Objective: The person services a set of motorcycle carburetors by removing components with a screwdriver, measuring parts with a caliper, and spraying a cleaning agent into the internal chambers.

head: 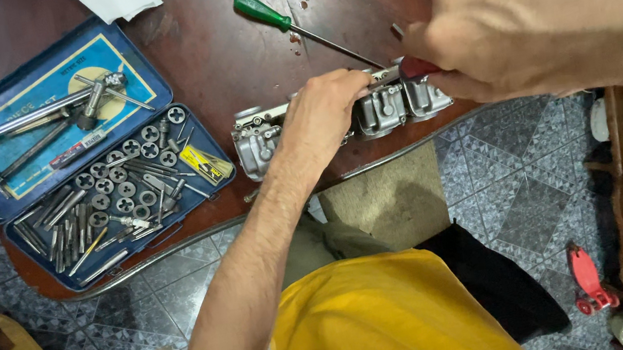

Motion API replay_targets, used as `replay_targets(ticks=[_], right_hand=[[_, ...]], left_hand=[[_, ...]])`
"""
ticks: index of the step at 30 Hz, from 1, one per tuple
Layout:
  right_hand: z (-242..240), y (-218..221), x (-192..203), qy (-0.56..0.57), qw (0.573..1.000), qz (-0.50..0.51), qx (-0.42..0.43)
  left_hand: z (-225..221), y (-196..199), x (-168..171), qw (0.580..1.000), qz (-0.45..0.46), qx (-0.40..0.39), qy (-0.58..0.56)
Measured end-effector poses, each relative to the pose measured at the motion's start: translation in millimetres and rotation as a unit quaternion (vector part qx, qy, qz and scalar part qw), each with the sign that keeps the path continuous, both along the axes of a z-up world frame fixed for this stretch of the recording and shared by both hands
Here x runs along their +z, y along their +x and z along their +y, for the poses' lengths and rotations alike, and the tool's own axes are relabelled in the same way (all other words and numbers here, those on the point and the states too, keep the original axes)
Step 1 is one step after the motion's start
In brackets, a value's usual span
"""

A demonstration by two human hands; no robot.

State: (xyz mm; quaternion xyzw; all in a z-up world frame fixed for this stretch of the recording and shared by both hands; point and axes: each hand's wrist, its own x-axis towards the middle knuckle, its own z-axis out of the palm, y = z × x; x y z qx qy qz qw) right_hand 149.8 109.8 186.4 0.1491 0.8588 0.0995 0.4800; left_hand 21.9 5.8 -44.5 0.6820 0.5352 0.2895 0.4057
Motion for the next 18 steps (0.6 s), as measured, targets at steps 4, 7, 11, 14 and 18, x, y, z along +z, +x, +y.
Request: replay_targets(ticks=[4,7,11,14,18], right_hand=[[3,3,-1,-0.017,0.997,0.037,0.06],[0,5,0,0.003,0.983,0.081,0.162],[2,19,-13,-0.039,0.981,0.09,0.17],[11,21,-12,-0.034,0.987,0.022,0.154],[10,-31,1,0.007,0.987,-0.157,-0.039]], left_hand=[[-6,6,4,0.996,0.071,-0.054,-0.012],[-10,12,-12,0.989,0.141,-0.025,0.04],[-10,16,-24,0.986,0.152,-0.004,0.074],[-11,22,-38,0.984,0.145,0.021,0.102],[-16,21,-41,0.987,0.14,0.011,0.072]])
